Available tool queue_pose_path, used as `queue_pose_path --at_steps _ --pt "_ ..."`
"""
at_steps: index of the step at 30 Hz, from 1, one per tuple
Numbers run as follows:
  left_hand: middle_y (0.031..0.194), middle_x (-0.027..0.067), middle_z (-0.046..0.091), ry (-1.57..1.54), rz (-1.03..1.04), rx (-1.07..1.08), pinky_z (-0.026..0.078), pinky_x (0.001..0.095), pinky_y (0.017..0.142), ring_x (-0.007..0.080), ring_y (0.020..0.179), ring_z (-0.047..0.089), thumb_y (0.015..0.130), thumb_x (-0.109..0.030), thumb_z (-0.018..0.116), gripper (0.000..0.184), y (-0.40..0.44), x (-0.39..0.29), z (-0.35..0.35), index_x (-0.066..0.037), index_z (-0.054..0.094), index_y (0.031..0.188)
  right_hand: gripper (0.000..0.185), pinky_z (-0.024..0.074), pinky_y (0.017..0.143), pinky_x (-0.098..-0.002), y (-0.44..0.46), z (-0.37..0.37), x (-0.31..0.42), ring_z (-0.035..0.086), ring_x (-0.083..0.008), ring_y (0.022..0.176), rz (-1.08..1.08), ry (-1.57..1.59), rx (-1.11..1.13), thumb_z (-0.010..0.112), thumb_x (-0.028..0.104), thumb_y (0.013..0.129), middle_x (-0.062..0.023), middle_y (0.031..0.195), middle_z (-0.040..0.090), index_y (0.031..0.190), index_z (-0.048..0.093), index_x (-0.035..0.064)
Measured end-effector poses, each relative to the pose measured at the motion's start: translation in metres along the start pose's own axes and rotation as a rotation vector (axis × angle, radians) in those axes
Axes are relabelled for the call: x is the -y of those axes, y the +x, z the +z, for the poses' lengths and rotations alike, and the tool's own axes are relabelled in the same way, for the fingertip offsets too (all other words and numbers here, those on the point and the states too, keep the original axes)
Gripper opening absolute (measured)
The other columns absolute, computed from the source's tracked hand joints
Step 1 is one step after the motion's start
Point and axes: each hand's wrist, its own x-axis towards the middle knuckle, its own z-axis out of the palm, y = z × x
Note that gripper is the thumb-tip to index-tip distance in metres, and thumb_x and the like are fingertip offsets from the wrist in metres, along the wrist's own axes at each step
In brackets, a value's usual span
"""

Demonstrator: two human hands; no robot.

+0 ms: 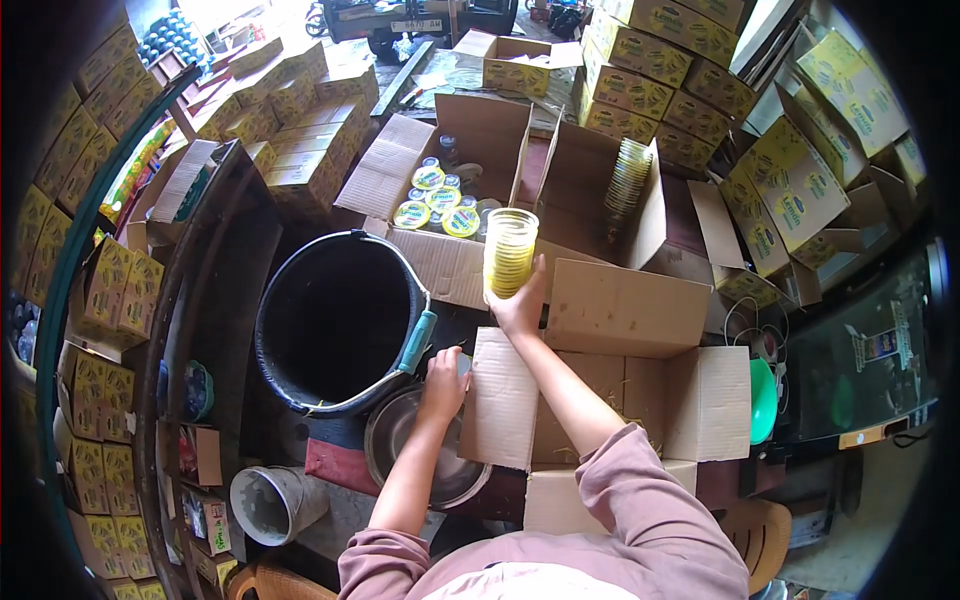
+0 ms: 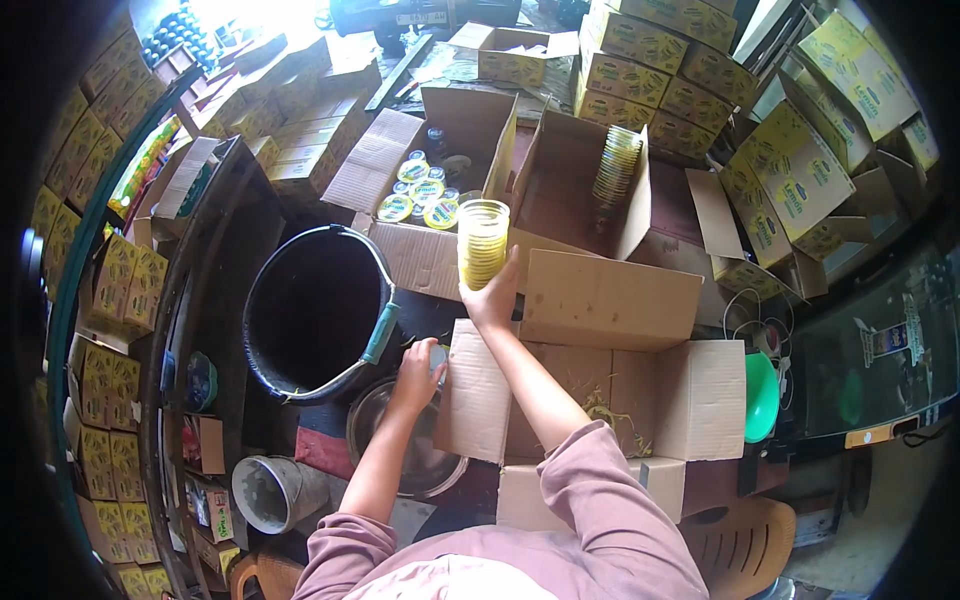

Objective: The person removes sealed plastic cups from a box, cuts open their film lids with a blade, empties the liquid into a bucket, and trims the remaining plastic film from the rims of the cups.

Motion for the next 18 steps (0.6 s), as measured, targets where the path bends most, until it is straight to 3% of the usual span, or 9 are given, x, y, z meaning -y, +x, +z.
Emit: queue_pose_path --at_steps 6,11,12,15,18 --pt "0.109 0.0165 0.050 -0.002 0.048 -0.046 0.038 0.0389 0.089 0.0349 0.102 0.046 0.072 -0.003 0.063 0.045 0.000 -0.003 -0.008 -0.001 0.045 0.113 0.096 0.0255 0.103 -0.0389 0.001 -0.010 0.009 0.032 -0.0376 0.122 0.012 0.007 0.032 0.076 0.022 0.061 -0.0271 0.130 0.031 0.131 0.017 -0.0075" --pt "0.110 0.0160 0.051 -0.011 0.146 -0.158 0.038 0.0396 0.090 0.0336 0.105 0.046 0.071 0.001 0.062 0.043 -0.009 -0.020 -0.019 -0.001 0.046 0.111 0.083 0.0212 0.105 -0.0405 -0.017 -0.053 0.038 0.029 -0.0352 0.123 -0.097 0.137 -0.016 0.069 0.009 0.066 -0.0229 0.129 0.033 0.132 0.021 -0.0027" --pt "0.111 0.0156 0.051 -0.033 0.169 -0.204 0.038 0.0397 0.091 0.0335 0.106 0.046 0.071 0.001 0.062 0.043 -0.015 -0.025 -0.021 -0.001 0.046 0.110 0.078 0.0249 0.103 -0.0403 -0.026 -0.063 0.042 0.033 -0.0327 0.122 -0.120 0.096 -0.037 0.068 0.008 0.068 -0.0211 0.129 0.033 0.131 0.024 -0.0019" --pt "0.114 0.0150 0.050 -0.024 0.263 -0.358 0.037 0.0400 0.093 0.0331 0.108 0.046 0.071 0.002 0.063 0.042 -0.039 -0.040 -0.025 -0.002 0.045 0.109 0.068 0.0367 0.094 -0.0361 -0.066 -0.078 0.037 0.042 -0.0258 0.114 0.047 0.327 0.040 0.064 0.005 0.074 -0.0162 0.127 0.038 0.131 0.027 0.0004" --pt "0.113 0.0165 0.050 -0.059 0.394 -0.556 0.038 0.0400 0.093 0.0327 0.106 0.048 0.072 0.000 0.065 0.042 -0.071 -0.054 -0.025 -0.003 0.045 0.108 0.054 0.0383 0.093 -0.0364 -0.109 -0.078 0.031 0.049 -0.0241 0.107 0.655 0.953 0.314 0.058 0.016 0.084 -0.0147 0.122 0.042 0.128 0.031 0.0011"
